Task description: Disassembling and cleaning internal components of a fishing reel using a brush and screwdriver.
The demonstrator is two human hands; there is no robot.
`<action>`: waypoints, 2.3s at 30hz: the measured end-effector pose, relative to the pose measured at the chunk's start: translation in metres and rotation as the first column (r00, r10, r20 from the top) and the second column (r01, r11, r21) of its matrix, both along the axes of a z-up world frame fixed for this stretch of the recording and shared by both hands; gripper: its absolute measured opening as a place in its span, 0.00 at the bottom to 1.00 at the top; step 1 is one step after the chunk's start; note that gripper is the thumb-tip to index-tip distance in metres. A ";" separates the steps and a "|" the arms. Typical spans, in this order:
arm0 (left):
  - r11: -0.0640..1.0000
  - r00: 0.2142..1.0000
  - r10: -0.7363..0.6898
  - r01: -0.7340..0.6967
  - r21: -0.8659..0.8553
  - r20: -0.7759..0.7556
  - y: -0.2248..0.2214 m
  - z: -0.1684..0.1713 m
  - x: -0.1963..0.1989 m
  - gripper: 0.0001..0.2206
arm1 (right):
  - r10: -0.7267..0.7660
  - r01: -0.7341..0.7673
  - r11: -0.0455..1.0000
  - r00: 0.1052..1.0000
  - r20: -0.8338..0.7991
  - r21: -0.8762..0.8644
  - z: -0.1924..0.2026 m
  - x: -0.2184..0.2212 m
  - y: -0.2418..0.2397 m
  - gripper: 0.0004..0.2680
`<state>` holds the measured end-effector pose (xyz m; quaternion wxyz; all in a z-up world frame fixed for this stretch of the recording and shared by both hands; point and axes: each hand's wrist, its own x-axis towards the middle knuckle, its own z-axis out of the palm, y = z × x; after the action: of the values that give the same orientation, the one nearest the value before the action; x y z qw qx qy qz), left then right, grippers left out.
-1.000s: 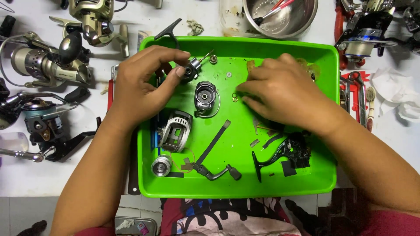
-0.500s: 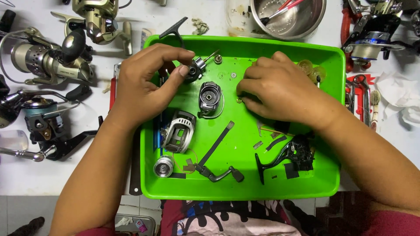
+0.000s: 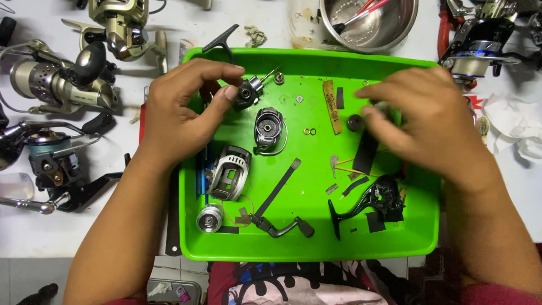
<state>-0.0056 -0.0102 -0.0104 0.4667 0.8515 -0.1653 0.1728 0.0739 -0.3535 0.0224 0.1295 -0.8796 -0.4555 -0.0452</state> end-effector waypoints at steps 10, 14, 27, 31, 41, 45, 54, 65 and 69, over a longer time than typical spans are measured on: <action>0.933 0.986 0.012 -0.070 -0.352 -0.164 0.004 -0.021 0.003 0.08 | -0.105 0.152 0.928 0.983 -0.152 0.339 -0.018 -0.015 -0.016 0.06; 0.910 0.975 0.054 -0.137 -0.392 -0.215 0.005 -0.023 0.002 0.08 | -0.053 0.089 0.929 0.993 -0.110 0.360 -0.016 -0.019 -0.012 0.04; 0.915 0.944 0.065 -0.185 -0.358 -0.322 0.002 -0.013 -0.004 0.09 | -0.020 0.047 0.972 0.993 -0.119 0.229 -0.022 -0.022 -0.011 0.03; 0.928 0.947 0.071 -0.178 -0.327 -0.313 0.003 -0.014 -0.005 0.09 | -0.007 0.036 0.974 0.991 -0.131 0.224 -0.020 -0.021 -0.008 0.02; 0.976 0.957 0.113 -0.158 -0.151 -0.268 0.000 -0.007 -0.006 0.08 | -0.008 0.038 0.977 0.990 -0.144 0.209 -0.021 -0.020 -0.010 0.02; 0.950 0.954 0.091 -0.169 -0.261 -0.287 0.000 -0.010 -0.006 0.08 | 0.009 0.018 0.978 0.991 -0.131 0.206 -0.019 -0.019 -0.008 0.03; 0.927 0.951 0.086 -0.186 -0.326 -0.298 0.000 -0.014 -0.006 0.08 | 0.009 0.019 0.975 0.992 -0.123 0.222 -0.023 -0.019 -0.010 0.03; 0.926 0.937 0.093 -0.206 -0.315 -0.337 0.001 -0.018 -0.005 0.08 | -0.043 0.079 0.962 0.989 -0.141 0.260 -0.023 -0.020 -0.015 0.04; 0.933 0.948 0.085 -0.184 -0.308 -0.307 0.001 -0.015 -0.003 0.07 | -0.142 0.212 0.927 0.962 -0.233 0.309 -0.012 -0.023 -0.015 0.04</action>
<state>-0.0081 -0.0091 -0.0258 0.6098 0.7857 -0.0046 0.1041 0.0513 -0.3684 0.0106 0.3173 -0.8828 -0.3439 -0.0413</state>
